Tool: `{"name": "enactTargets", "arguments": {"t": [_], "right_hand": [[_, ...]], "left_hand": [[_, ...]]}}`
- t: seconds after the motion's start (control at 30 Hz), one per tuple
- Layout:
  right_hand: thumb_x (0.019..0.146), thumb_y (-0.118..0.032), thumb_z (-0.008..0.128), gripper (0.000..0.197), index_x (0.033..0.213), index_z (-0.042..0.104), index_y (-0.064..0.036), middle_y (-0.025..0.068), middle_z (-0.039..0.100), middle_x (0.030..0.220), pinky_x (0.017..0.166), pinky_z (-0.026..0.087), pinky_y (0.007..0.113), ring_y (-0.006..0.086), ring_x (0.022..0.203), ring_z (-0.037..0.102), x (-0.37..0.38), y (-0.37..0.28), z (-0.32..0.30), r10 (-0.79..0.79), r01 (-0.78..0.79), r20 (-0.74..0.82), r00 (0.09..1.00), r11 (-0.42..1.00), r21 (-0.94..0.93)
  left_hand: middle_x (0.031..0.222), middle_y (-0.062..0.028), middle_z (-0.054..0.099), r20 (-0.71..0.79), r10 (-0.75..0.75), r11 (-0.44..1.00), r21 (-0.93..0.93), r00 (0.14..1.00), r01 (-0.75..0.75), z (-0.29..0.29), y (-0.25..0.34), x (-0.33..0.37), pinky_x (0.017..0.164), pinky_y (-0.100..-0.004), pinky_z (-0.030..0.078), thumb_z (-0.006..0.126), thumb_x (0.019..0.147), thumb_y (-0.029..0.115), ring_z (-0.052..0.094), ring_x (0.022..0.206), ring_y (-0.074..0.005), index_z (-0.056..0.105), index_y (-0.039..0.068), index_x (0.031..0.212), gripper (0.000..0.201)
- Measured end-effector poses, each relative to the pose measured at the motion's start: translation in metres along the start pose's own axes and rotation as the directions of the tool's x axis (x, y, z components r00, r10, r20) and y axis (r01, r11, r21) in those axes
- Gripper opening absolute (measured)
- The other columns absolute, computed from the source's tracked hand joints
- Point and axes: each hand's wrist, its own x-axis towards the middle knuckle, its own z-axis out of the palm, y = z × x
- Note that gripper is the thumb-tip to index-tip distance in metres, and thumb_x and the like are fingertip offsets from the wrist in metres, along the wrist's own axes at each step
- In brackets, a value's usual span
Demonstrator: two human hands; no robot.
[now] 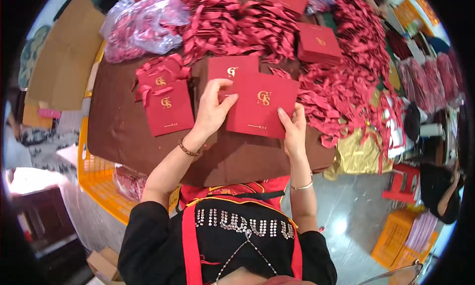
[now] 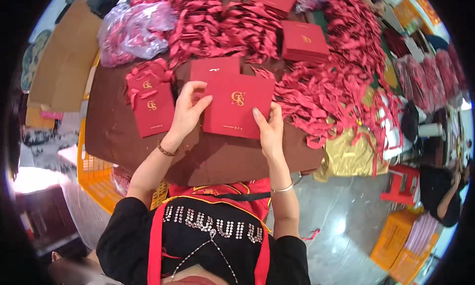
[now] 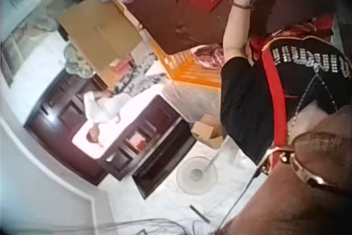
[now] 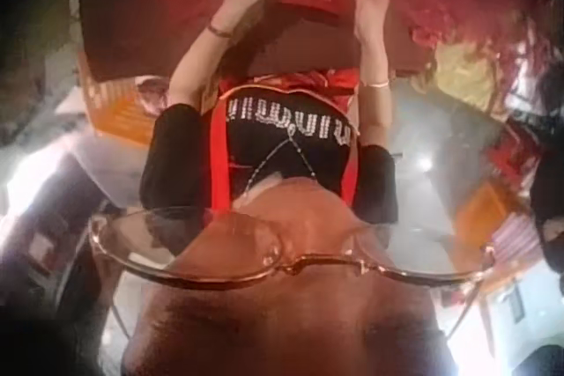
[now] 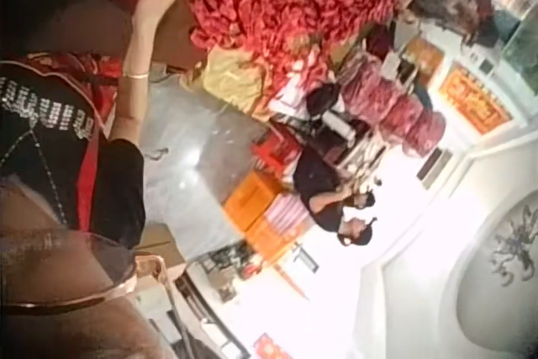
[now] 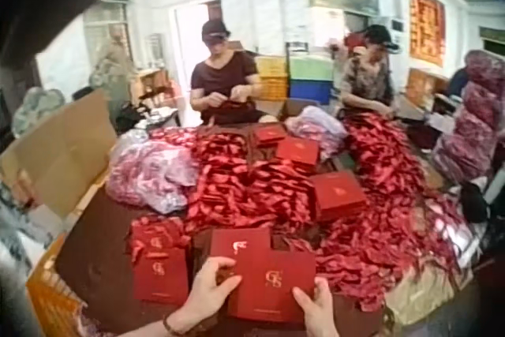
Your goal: Folding and assembling small red gift bags with ribbon handles.
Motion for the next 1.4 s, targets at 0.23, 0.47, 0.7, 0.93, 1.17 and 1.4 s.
{"name": "enactTargets", "arguments": {"t": [0.23, 0.47, 0.7, 0.93, 1.17, 1.4], "right_hand": [[0.087, -0.002, 0.058, 0.021, 0.106, 0.050, -0.0044, 0.0038, 0.057, 0.105, 0.087, 0.042, 0.025, 0.0098, 0.097, 0.052, -0.026, 0.009, -0.007, 0.120, -0.118, 0.064, 0.991, 0.992, -0.042], [0.092, -0.017, 0.055, 0.019, 0.102, 0.056, -0.0009, 0.0012, 0.055, 0.098, 0.083, 0.041, 0.026, 0.0092, 0.092, 0.049, -0.045, 0.017, -0.025, 0.006, -0.035, -0.180, 0.984, 0.987, -0.159], [0.094, -0.016, 0.050, 0.030, 0.119, 0.050, 0.0001, 0.0090, 0.048, 0.118, 0.095, 0.037, 0.031, 0.0181, 0.112, 0.045, -0.047, 0.033, -0.023, -0.094, 0.062, -0.113, 0.989, 0.964, -0.257], [0.074, -0.012, 0.070, 0.036, 0.107, 0.058, -0.0038, 0.0105, 0.060, 0.097, 0.083, 0.039, 0.040, 0.0290, 0.093, 0.054, -0.046, -0.030, 0.019, -0.305, 0.603, 0.542, 0.783, 0.162, -0.781], [0.072, -0.021, 0.070, 0.022, 0.086, 0.065, -0.0039, 0.0145, 0.064, 0.086, 0.073, 0.048, 0.042, 0.0328, 0.084, 0.060, -0.053, -0.041, 0.006, -0.079, 0.555, 0.558, 0.826, 0.289, -0.780], [0.083, -0.024, 0.060, 0.022, 0.092, 0.060, -0.0038, 0.0169, 0.059, 0.103, 0.085, 0.045, 0.040, 0.0320, 0.105, 0.053, -0.080, -0.046, -0.040, -0.166, 0.477, 0.447, 0.879, 0.279, -0.834]], "left_hand": [[0.108, -0.0091, 0.056, 0.300, 0.238, 0.881, 0.333, 0.924, -0.335, 0.015, 0.019, -0.001, 0.087, -0.0418, 0.037, 0.064, 0.080, 0.025, 0.048, 0.105, -0.0291, 0.056, 0.008, 0.113, 0.039], [0.090, -0.0080, 0.054, 0.174, 0.350, 0.851, 0.350, 0.920, -0.390, 0.038, 0.028, -0.024, 0.078, -0.0426, 0.036, 0.069, 0.069, 0.021, 0.051, 0.090, -0.0286, 0.057, 0.011, 0.090, 0.025], [0.075, -0.0013, 0.056, 0.290, 0.180, 0.935, 0.246, 0.940, -0.255, 0.012, 0.025, -0.031, 0.077, -0.0379, 0.030, 0.068, 0.076, 0.021, 0.054, 0.078, -0.0199, 0.052, 0.014, 0.090, 0.022], [0.072, -0.0028, 0.057, 0.543, 0.238, 0.829, 0.318, 0.805, -0.460, 0.016, 0.027, -0.038, 0.077, -0.0389, 0.029, 0.062, 0.077, 0.018, 0.054, 0.074, -0.0198, 0.053, 0.013, 0.088, 0.015], [0.069, -0.0054, 0.059, 0.586, 0.409, 0.780, 0.174, 0.700, -0.601, 0.012, 0.043, -0.034, 0.072, -0.0383, 0.035, 0.062, 0.074, 0.019, 0.058, 0.070, -0.0231, 0.059, 0.013, 0.083, 0.011], [0.114, -0.0116, 0.052, 0.457, 0.402, 0.858, 0.114, 0.794, -0.500, 0.012, 0.054, -0.016, 0.090, -0.0379, 0.040, 0.070, 0.074, 0.012, 0.048, 0.110, -0.0287, 0.062, 0.007, 0.091, 0.019]]}}
